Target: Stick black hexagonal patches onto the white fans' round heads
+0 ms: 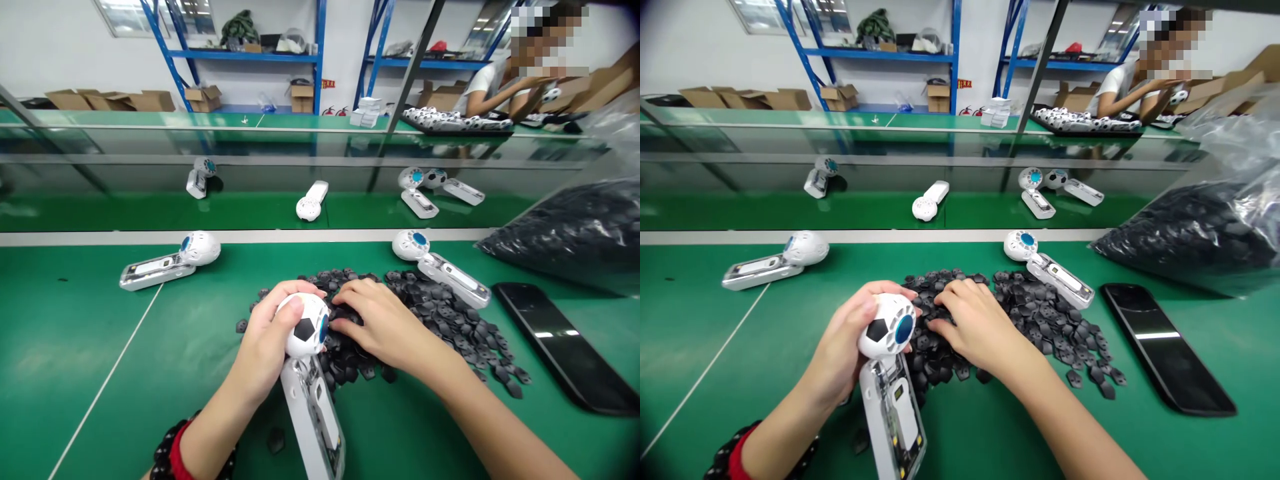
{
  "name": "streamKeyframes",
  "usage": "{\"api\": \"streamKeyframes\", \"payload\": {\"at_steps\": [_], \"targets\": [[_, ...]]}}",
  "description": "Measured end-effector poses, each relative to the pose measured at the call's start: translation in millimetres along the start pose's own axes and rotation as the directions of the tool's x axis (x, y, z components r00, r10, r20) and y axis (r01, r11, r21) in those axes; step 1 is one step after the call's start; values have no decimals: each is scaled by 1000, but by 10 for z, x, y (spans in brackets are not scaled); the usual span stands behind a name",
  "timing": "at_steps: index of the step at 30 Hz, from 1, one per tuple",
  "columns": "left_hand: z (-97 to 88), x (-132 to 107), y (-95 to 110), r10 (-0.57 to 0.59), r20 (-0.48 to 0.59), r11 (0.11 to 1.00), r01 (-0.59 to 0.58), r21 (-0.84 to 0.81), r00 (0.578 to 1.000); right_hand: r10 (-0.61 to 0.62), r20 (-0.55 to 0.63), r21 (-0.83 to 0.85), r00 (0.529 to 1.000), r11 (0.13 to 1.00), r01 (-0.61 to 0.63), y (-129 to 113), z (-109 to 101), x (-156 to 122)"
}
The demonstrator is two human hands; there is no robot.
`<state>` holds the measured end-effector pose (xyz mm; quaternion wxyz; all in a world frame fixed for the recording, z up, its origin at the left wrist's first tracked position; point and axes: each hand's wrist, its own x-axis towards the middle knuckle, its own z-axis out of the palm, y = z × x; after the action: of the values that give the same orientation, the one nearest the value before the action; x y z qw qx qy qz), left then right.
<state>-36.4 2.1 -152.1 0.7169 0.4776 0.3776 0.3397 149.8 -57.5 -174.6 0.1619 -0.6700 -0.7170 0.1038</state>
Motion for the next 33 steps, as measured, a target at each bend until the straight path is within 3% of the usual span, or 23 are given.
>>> {"api": "streamKeyframes", "payload": {"at_steps": [5,9,13,16,19,21,24,26,33], "targets": [[-6,29,-7,-38,9,998,39,-53,999,-4,16,6,1000,1000,4,-22,-47,7],[7,65,28,-143,0,965,140,-223,990,45,-32,78,998,996,-42,-24,-81,-4],[51,90,78,-310,-51,881,266,-391,950,-46,37,24,998,999,45,-1,-41,-38],[60,104,81,-336,-55,858,281,-430,940,-86,90,-23,992,996,88,22,-8,-35],[39,112,82,-352,-36,840,299,-453,935,-75,6,18,997,997,75,17,-33,-26],[20,113,97,-379,-20,822,327,-466,925,6,-72,166,997,986,6,-12,-78,-29],[5,114,124,-402,-3,802,350,-484,916,172,-107,516,979,851,-93,-89,-147,-41],[10,116,136,-410,-10,795,352,-494,912,202,-102,672,974,736,-83,-150,-170,-41],[61,103,120,-446,-59,763,345,-546,893,221,-95,873,971,487,-25,-293,-74,-24]]}}
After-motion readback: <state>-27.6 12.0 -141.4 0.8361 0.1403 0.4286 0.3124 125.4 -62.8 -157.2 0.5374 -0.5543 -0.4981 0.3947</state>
